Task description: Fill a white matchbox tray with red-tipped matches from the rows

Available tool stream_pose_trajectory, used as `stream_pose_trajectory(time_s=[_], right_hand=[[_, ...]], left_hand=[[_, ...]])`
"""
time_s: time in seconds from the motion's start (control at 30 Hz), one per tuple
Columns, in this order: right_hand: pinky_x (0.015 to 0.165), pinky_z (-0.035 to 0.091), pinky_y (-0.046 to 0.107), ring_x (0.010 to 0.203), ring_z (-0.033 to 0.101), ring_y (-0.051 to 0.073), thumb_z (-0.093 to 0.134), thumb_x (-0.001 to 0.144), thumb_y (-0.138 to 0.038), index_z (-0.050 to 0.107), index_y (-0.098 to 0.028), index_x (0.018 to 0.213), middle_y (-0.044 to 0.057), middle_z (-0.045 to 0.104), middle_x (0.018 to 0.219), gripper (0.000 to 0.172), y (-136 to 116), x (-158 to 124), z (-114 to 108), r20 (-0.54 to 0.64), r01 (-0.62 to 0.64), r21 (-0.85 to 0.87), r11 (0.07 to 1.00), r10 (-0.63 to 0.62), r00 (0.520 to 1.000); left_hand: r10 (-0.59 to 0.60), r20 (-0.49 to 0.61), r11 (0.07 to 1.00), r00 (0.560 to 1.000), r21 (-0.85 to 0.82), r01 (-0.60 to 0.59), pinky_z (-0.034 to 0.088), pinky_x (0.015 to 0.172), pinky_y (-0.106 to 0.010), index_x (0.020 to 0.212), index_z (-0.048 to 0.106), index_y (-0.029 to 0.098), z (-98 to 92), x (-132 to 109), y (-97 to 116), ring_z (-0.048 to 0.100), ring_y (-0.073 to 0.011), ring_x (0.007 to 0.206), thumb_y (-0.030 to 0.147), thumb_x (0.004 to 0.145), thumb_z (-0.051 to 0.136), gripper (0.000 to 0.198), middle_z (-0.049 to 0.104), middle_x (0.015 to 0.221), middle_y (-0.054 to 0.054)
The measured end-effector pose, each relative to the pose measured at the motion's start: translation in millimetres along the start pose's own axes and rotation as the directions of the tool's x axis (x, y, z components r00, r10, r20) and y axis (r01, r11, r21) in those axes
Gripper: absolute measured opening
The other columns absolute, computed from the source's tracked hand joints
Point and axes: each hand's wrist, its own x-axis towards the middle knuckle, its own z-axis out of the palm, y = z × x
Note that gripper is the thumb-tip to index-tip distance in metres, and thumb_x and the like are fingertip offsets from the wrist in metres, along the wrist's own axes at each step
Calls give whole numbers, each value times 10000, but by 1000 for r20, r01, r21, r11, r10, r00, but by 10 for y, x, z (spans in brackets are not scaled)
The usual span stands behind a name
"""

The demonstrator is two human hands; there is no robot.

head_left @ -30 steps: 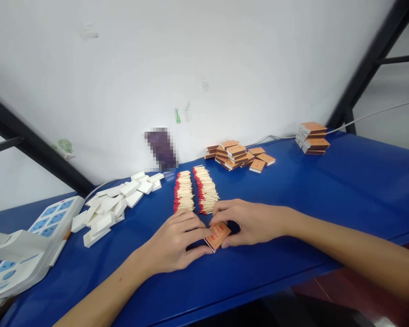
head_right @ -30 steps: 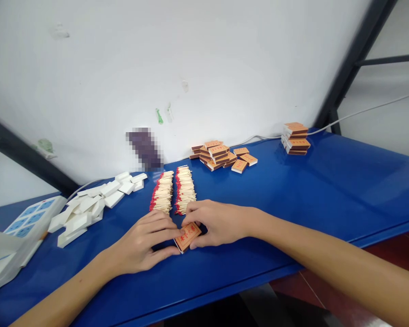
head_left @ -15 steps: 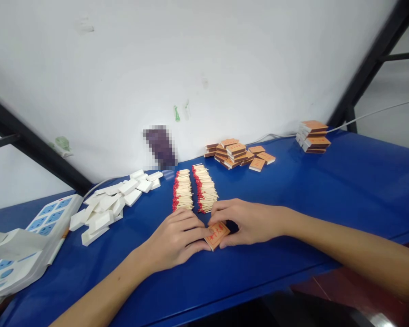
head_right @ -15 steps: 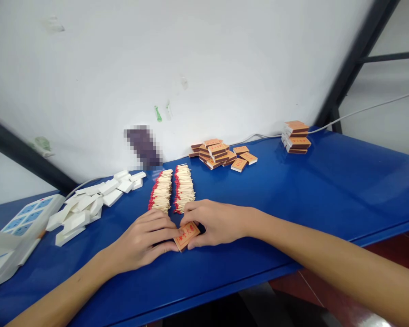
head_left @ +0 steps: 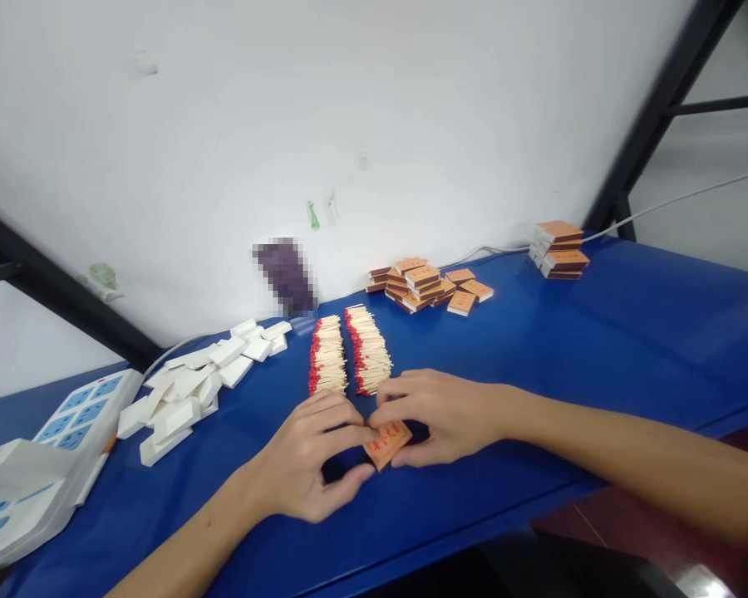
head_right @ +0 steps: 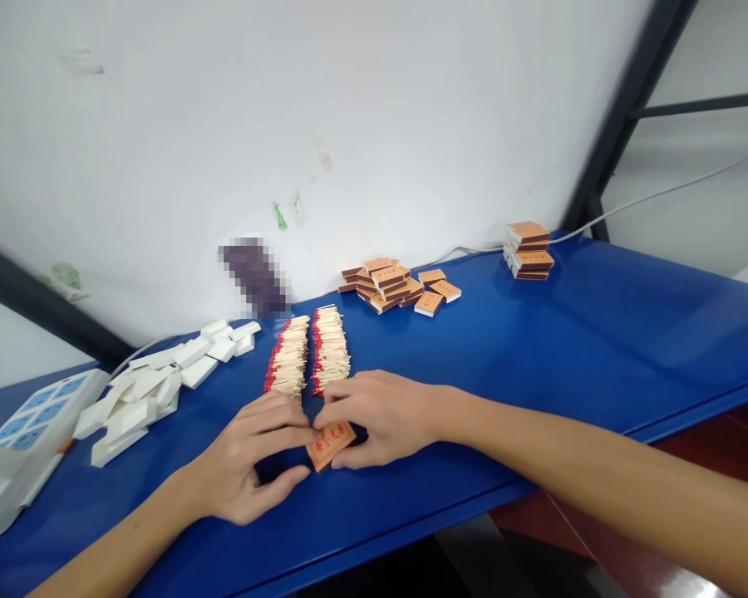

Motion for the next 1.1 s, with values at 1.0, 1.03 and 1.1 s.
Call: stream_pose_trajectory(time_s=[1.0,1.03,1.1], right_hand=[[921,430,465,994,523,296,329,961,-353,625,-141,1124,156,576,1002,399,1986,-2166,-1052,-956,-860,-35,509,233,176],[926,431,450,1002,527,292,344,960,-357,622,-144,1112,160,588,1020,383,2019,-2162,-1028,-946,-860,-61,507,246,212],[940,432,415,1008,537,279,382,956,-373,628,-166,1090,151,602,1059,349,2069,-2131,-989,-913,-852,-128,508,275,301]], left_hand=[[-507,-410,456,758,619,640,407,974,-530,1163,679,227,-492,-598,-1074,465,-362,1244,418,926,400,412,571,1305,-126],[-519,-394,451,758,627,635,400,986,-527,1162,678,231,-470,-606,-1079,472,-351,1244,421,928,400,410,574,1302,-123],[-531,-365,460,765,635,621,393,991,-522,1159,676,235,-432,-618,-1085,507,-333,1209,429,930,407,403,594,1278,-114]])
